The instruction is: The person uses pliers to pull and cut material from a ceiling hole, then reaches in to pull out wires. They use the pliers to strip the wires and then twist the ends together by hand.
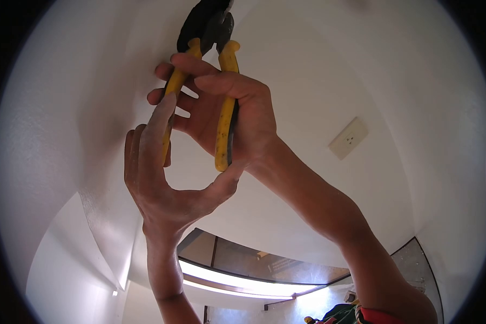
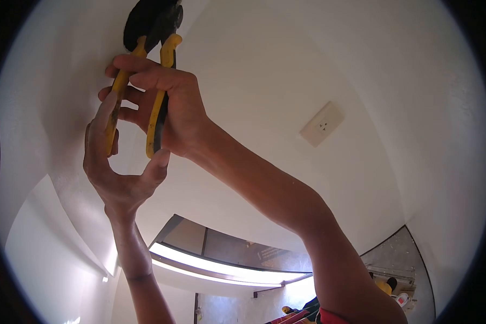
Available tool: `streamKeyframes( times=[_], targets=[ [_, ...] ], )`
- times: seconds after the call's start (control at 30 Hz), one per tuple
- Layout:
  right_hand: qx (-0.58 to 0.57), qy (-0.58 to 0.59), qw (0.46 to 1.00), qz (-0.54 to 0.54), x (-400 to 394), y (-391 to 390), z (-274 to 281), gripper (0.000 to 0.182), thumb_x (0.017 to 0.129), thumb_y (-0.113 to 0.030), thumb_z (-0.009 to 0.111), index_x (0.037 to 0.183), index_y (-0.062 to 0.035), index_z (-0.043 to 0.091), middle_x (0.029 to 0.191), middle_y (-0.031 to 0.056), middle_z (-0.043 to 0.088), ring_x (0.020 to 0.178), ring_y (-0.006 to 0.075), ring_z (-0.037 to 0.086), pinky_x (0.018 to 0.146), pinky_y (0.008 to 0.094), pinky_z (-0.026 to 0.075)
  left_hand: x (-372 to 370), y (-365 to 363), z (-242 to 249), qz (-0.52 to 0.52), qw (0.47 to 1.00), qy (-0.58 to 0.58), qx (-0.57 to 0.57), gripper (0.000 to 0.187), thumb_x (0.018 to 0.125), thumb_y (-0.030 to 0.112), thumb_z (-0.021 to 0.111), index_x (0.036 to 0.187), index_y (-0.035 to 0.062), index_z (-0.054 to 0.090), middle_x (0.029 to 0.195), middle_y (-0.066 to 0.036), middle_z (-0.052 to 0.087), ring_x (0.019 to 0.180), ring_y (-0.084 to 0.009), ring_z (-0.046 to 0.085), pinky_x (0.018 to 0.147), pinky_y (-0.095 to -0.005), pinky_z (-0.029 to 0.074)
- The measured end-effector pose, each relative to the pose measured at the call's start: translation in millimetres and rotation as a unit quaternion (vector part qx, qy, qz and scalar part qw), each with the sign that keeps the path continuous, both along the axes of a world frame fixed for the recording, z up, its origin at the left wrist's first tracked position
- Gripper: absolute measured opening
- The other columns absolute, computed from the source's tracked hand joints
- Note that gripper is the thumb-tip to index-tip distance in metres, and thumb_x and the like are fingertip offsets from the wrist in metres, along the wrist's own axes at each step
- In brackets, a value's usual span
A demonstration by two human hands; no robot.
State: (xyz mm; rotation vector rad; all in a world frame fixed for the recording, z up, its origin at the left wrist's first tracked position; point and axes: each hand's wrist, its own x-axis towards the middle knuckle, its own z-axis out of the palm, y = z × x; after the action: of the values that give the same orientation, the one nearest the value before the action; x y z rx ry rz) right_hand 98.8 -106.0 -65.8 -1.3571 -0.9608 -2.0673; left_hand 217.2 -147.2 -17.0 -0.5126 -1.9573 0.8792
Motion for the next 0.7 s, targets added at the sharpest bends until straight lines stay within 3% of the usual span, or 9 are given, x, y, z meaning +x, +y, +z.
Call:
streamKeyframes(
  times=[0.37, 0.7],
  targets=[
    [-0.011, 0.004, 1.000, 0.006, 0.7, -3.4, 2.0, 0.028, 0.079, -0.013, 0.047, 0.103, -0.0052, 0.061, 0.102, 0.0090, 0.054, 0.094, 0.0281, 0.057, 0.080, 0.0411, 0.045, -0.5, -8.5, 6.7, -0.018, 0.999, -0.008, -0.025, 0.091, 0.063, 0.065, 0.071, 0.126, 0.0030, 0.051, 0.094, -0.007, 0.061, 0.074, -0.0149, 0.054, 0.053, -0.0248, 0.038],
    [-0.063, 0.025, 0.996, 0.051, -2.9, -14.0, 2.1, 0.025, 0.081, -0.010, 0.044, 0.096, -0.0028, 0.062, 0.100, 0.0114, 0.056, 0.090, 0.0283, 0.057, 0.082, 0.0405, 0.045, -4.9, 2.6, -8.5, -0.002, 0.996, 0.033, -0.085, 0.075, 0.073, 0.052, 0.066, 0.122, -0.0023, 0.051, 0.077, -0.004, 0.050, 0.062, -0.0140, 0.041, 0.054, -0.0272, 0.033]
  ],
)
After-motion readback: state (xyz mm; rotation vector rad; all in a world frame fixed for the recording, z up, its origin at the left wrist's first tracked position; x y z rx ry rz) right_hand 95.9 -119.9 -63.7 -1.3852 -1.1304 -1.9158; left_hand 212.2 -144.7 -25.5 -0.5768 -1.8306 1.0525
